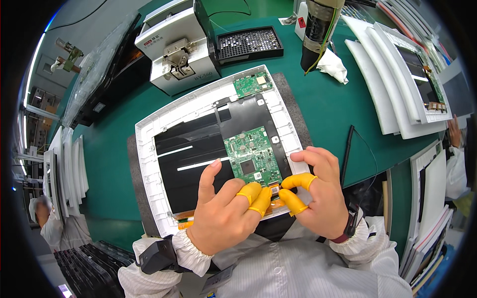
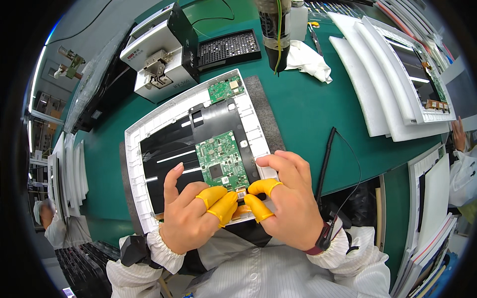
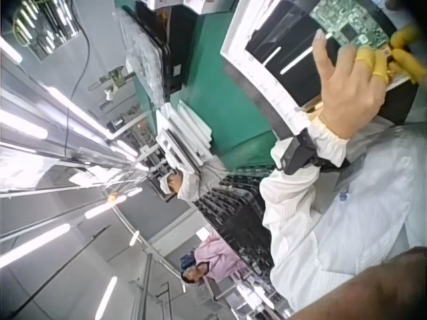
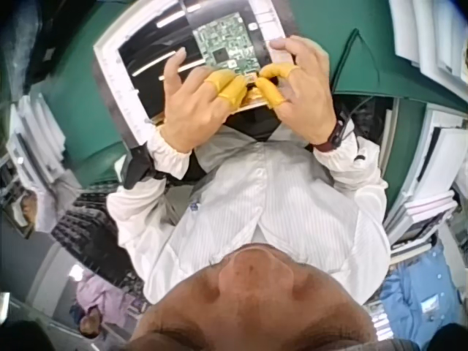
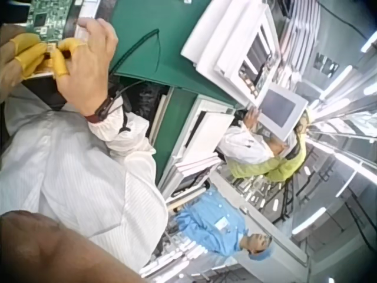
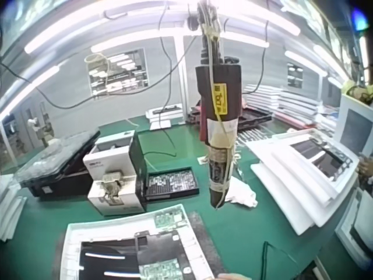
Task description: Using an electric screwdriver and hands to assemble components on a printed circuit board within a plastic housing.
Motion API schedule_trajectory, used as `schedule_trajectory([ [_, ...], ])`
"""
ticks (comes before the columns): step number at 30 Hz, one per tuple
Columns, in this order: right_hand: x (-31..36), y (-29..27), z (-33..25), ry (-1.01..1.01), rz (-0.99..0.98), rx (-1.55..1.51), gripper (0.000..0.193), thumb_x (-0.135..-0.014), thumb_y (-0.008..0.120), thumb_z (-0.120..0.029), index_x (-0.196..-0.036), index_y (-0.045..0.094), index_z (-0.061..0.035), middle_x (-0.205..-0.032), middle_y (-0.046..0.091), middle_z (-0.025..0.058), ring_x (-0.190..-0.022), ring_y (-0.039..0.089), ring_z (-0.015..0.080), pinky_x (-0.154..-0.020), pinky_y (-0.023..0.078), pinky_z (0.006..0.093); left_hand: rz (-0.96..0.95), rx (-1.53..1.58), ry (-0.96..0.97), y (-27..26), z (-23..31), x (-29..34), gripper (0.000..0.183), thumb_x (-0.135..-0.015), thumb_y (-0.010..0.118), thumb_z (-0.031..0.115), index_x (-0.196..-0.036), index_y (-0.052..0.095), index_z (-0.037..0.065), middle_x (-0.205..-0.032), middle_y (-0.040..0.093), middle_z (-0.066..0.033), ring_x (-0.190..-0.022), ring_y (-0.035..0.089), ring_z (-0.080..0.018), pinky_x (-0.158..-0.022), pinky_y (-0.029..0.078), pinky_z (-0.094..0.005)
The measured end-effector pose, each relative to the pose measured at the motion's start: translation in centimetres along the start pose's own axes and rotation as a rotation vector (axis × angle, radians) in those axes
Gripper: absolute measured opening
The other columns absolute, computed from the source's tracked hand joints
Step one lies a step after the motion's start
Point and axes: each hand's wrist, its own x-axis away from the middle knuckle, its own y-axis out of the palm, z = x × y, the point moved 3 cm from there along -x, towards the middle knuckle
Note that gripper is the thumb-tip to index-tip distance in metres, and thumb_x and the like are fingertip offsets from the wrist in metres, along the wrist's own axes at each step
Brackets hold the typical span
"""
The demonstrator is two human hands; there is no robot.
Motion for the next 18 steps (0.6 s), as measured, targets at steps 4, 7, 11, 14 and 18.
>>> schedule_trajectory([
  [4,0.04,0.06,-0.17,0.001,0.004,0.003,0.018,-0.066,0.08,-0.002,-0.08,0.069,-0.0001,-0.128,0.057,0.0138,-0.123,0.048,0.0399,-0.102,0.04,0.0464,-0.011,-0.016,-0.017,-0.06,0.04,-0.01,0.016,-0.069,0.081,0.019,-0.074,0.068,0.011,-0.088,0.07,-0.0008,-0.08,0.066,-0.0179,-0.112,0.03,-0.0611],
  [7,0.04,0.18,-0.22,0.002,0.026,0.011,0.018,-0.066,0.08,-0.003,-0.079,0.068,0.0007,-0.128,0.057,0.0141,-0.123,0.048,0.04,-0.102,0.04,0.0465,0.031,-0.027,-0.023,0.03,0.18,-0.04,0.007,-0.067,0.073,0.015,-0.067,0.067,0.01,-0.088,0.069,-0.0028,-0.09,0.064,-0.0197,-0.112,0.029,-0.0619],
  [11,0.07,0.4,-0.11,0.018,0.01,0.023,0.019,-0.067,0.08,-0.004,-0.081,0.067,-0.0024,-0.129,0.055,0.0129,-0.125,0.045,0.0395,-0.105,0.037,0.0471,0.005,-0.016,-0.056,0.05,0.04,0.06,0.008,-0.066,0.073,0.015,-0.066,0.067,0.01,-0.088,0.069,-0.0031,-0.091,0.064,-0.0204,-0.112,0.029,-0.0625],
  [14,0.13,0.46,0.03,0.031,0.0,0.027,0.02,-0.068,0.081,-0.004,-0.083,0.067,-0.0057,-0.13,0.054,0.0121,-0.127,0.043,0.0393,-0.107,0.035,0.0477,-0.008,-0.01,-0.058,0.16,0.04,-0.01,0.008,-0.065,0.073,0.014,-0.067,0.067,0.01,-0.089,0.069,-0.003,-0.091,0.064,-0.0206,-0.112,0.028,-0.0625],
  [18,0.08,0.5,-0.05,0.032,0.008,0.03,0.02,-0.067,0.08,-0.003,-0.082,0.067,-0.0053,-0.129,0.054,0.0119,-0.127,0.044,0.0392,-0.107,0.036,0.0478,-0.001,-0.003,-0.07,0.14,0.06,-0.05,0.009,-0.068,0.073,0.015,-0.068,0.066,0.009,-0.089,0.069,-0.0025,-0.092,0.064,-0.0206,-0.112,0.028,-0.0624],
])
